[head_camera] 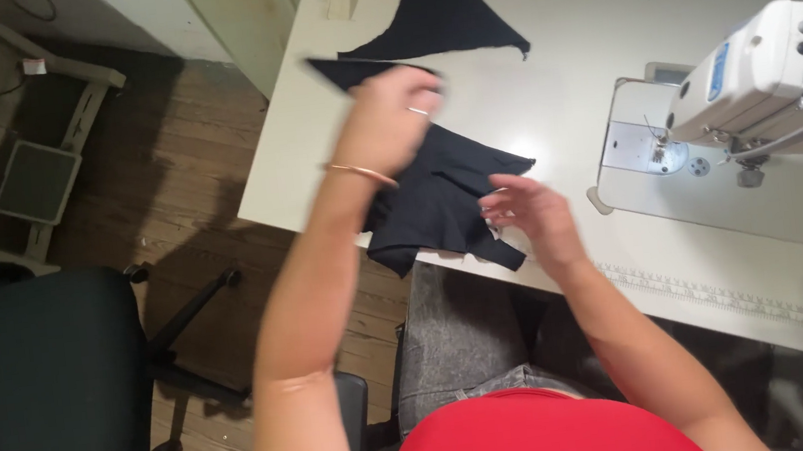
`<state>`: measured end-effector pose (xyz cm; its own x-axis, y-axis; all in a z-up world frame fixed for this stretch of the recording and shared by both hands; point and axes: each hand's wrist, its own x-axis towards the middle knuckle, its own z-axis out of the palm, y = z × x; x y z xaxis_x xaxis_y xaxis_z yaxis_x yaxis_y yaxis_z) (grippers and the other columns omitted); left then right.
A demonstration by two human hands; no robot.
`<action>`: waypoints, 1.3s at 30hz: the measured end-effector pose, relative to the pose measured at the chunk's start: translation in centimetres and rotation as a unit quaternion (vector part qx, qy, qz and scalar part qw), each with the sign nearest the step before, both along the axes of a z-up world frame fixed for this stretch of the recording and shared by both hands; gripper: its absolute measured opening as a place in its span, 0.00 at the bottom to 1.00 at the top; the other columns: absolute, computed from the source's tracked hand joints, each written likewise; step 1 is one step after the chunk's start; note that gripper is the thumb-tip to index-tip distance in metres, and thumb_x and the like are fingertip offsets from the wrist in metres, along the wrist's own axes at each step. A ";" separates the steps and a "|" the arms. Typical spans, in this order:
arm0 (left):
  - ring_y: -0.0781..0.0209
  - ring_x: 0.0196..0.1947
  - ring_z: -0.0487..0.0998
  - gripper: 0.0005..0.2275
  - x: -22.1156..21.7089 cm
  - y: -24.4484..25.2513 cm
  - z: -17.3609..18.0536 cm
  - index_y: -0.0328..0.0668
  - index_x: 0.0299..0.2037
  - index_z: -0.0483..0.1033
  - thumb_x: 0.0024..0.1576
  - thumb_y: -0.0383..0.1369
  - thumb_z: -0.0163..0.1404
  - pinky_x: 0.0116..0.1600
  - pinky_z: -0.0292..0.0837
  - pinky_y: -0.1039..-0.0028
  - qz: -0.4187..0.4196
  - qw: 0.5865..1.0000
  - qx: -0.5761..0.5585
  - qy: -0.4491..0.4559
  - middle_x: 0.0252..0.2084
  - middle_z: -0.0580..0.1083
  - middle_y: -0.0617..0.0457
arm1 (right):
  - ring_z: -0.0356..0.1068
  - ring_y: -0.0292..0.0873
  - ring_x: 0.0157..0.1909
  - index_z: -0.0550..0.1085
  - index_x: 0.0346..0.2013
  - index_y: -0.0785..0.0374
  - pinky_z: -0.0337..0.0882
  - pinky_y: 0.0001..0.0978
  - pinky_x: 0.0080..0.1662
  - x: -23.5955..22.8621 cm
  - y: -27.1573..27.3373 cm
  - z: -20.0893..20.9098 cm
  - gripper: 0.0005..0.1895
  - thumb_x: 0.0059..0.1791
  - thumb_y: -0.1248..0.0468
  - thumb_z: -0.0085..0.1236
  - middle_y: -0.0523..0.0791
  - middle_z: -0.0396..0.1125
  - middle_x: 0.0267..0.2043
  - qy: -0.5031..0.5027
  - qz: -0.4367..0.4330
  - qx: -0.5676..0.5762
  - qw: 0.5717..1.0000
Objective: Arranging and trimming black fabric pieces on a sewing table using scissors
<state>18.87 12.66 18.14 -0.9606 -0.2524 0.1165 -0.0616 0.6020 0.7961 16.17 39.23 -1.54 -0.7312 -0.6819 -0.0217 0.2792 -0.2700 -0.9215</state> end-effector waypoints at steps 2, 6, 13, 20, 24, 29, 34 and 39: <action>0.38 0.53 0.79 0.13 -0.8 5.4 0.1 0.44 0.54 0.78 0.61 0.33 0.47 0.58 0.74 0.53 -0.093 0.995 0.009 -0.041 0.50 0.79 0.41 | 0.75 0.56 0.53 0.65 0.68 0.63 0.77 0.48 0.52 -1.1 3.5 1.3 0.47 0.52 0.30 0.28 0.60 0.72 0.53 -0.108 -0.005 -0.011 0.994; 0.50 0.37 0.86 0.25 -0.3 13.6 -1.1 0.50 0.71 0.61 0.63 0.39 0.48 0.27 0.86 0.73 -0.232 0.904 0.219 -0.284 0.49 0.79 0.36 | 0.79 0.47 0.40 0.62 0.70 0.47 0.83 0.44 0.40 -3.0 12.4 -1.1 0.37 0.54 0.31 0.38 0.51 0.73 0.54 -0.243 -0.027 -0.050 0.968; 0.52 0.58 0.77 0.19 0.4 12.0 -16.5 0.56 0.57 0.77 0.61 0.23 0.41 0.65 0.67 0.62 -0.151 0.988 -0.038 0.011 0.54 0.77 0.55 | 0.75 0.44 0.28 0.53 0.73 0.58 0.79 0.32 0.28 -1.2 15.8 5.8 0.39 0.48 0.76 0.53 0.54 0.71 0.44 -0.025 -0.145 0.234 0.961; 0.33 0.69 0.62 0.21 4.6 8.2 -17.0 0.39 0.67 0.66 0.63 0.29 0.49 0.73 0.54 0.49 0.007 0.991 -0.105 0.077 0.67 0.65 0.35 | 0.68 0.43 0.56 0.77 0.53 0.43 0.60 0.44 0.64 3.9 12.7 3.3 0.15 0.52 0.54 0.54 0.37 0.71 0.54 0.493 -0.108 0.392 0.769; 0.33 0.70 0.61 0.25 4.4 2.6 -16.3 0.34 0.67 0.66 0.60 0.32 0.55 0.73 0.53 0.50 -0.064 0.987 -0.125 0.075 0.70 0.63 0.33 | 0.64 0.41 0.56 0.76 0.51 0.38 0.55 0.46 0.66 3.5 15.1 1.9 0.14 0.54 0.45 0.52 0.34 0.68 0.54 0.591 -0.094 0.434 0.673; 0.36 0.71 0.62 0.28 3.2 -2.1 -17.6 0.40 0.66 0.69 0.55 0.36 0.61 0.74 0.52 0.50 -0.100 0.983 -0.149 0.037 0.69 0.66 0.39 | 0.64 0.43 0.60 0.78 0.44 0.39 0.58 0.47 0.67 3.5 16.5 1.8 0.11 0.54 0.44 0.54 0.35 0.68 0.55 0.561 -0.111 0.444 0.690; 0.49 0.70 0.65 0.18 3.6 -2.1 -16.5 0.50 0.64 0.71 0.64 0.33 0.50 0.74 0.54 0.55 -0.012 0.997 -0.060 0.050 0.67 0.69 0.51 | 0.69 0.52 0.57 0.77 0.46 0.56 0.66 0.50 0.62 5.1 8.4 4.7 0.13 0.53 0.53 0.58 0.47 0.70 0.53 0.561 -0.104 0.297 0.765; 0.43 0.72 0.61 0.19 5.0 -4.1 -18.7 0.48 0.70 0.64 0.69 0.37 0.44 0.73 0.46 0.43 0.086 0.992 -0.088 0.004 0.70 0.66 0.46 | 0.59 0.50 0.72 0.67 0.67 0.45 0.49 0.66 0.67 5.6 5.1 2.3 0.31 0.55 0.36 0.38 0.46 0.62 0.69 0.646 0.022 0.357 0.674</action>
